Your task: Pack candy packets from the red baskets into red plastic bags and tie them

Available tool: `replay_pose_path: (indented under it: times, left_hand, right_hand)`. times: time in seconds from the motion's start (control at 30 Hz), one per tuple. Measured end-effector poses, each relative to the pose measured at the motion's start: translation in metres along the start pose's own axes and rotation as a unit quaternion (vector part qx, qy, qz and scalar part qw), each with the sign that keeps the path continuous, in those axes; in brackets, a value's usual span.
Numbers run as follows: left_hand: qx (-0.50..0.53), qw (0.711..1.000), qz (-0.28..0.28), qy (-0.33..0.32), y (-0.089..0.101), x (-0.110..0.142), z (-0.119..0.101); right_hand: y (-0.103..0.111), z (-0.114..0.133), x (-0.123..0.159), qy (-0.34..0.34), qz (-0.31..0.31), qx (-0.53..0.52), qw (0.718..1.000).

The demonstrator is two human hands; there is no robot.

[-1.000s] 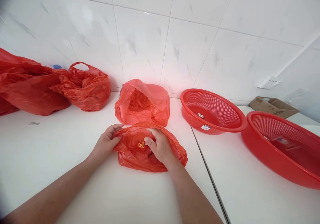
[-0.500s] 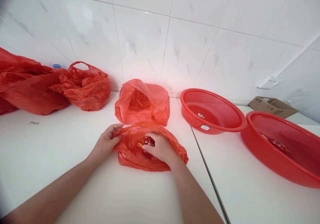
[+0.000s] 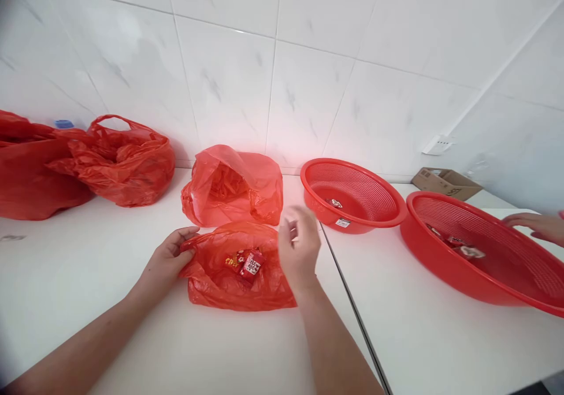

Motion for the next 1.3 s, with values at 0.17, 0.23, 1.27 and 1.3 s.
replay_pose_path:
  times: [0.17,0.23,1.27,1.3]
  left_hand:
    - [-0.002,1.0,0.004,0.0,0.001,0.0,0.0]
    - [-0.004,1.0,0.011,0.004,0.001,0.0,0.002]
    - [-0.011,1.0,-0.001,0.004,0.0,0.001,-0.002]
    - [-0.009,1.0,0.0,0.005,-0.001,0.001,-0.003]
  right_hand:
    - [0.025,-0.054,-0.028,-0.087,-0.032,0.24,0.966]
    - [0.026,-0.074,-0.027,-0.105,0.005,0.299,0.949]
    - [0.013,-0.092,-0.002,-0.07,-0.063,0.276,0.957]
    - [0.015,-0.091,-0.003,-0.071,-0.06,0.271,0.958]
Point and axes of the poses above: each hand's wrist, its own x-axis away from the middle knuckle, its own y-axis out of the back of the hand, z = x × y, the point moved 2 cm from there along -x, towards the middle knuckle, and after that the axes turned 6 degrees about -z, right-handed, at the moved point
